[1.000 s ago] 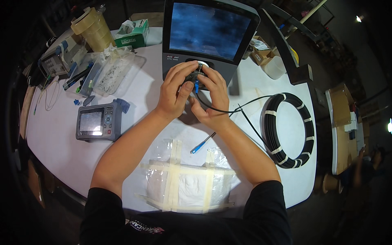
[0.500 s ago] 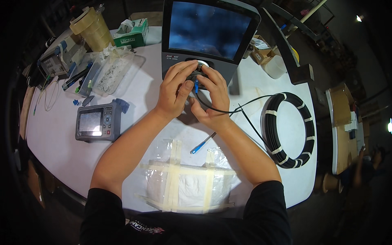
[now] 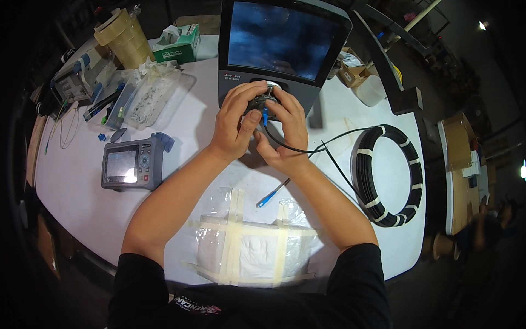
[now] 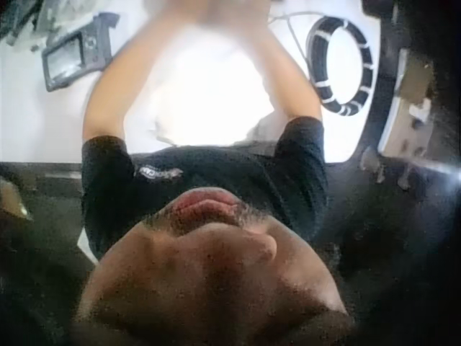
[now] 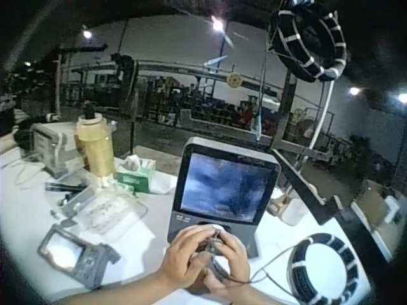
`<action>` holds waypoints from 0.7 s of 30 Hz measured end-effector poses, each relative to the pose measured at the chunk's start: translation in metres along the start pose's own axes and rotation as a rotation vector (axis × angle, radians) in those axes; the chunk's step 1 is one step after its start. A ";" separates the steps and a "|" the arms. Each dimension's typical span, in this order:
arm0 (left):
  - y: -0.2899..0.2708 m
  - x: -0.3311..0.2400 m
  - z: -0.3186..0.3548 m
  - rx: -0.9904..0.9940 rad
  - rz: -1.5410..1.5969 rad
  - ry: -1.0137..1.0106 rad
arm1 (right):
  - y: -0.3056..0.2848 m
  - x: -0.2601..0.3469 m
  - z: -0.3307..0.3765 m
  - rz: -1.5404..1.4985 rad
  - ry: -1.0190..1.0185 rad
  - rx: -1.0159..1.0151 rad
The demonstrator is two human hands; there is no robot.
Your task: Inspect fiber optic cable connector using a digital microscope probe and monitor.
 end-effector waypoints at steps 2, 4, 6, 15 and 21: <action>0.000 -0.001 -0.001 0.000 0.001 -0.005 | -0.002 -0.001 -0.001 0.031 -0.013 0.001; 0.000 -0.002 -0.001 0.003 0.005 -0.009 | -0.002 -0.003 0.000 0.033 -0.009 0.008; 0.000 -0.002 -0.001 0.003 0.008 -0.015 | -0.002 -0.003 0.000 0.029 -0.013 0.007; -0.001 -0.002 -0.001 0.006 0.019 -0.034 | -0.003 -0.001 -0.001 0.014 -0.026 0.006; 0.000 -0.003 -0.001 0.019 0.001 -0.048 | -0.002 -0.004 0.000 0.014 -0.038 0.007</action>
Point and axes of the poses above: each hand's wrist, its own z-axis away from the middle knuckle, its own y-axis out of the palm, x = y × z, the point moved 1 cm from there along -z, towards the middle knuckle, and after that the axes turned 15 degrees about y, right-handed, at the moved point
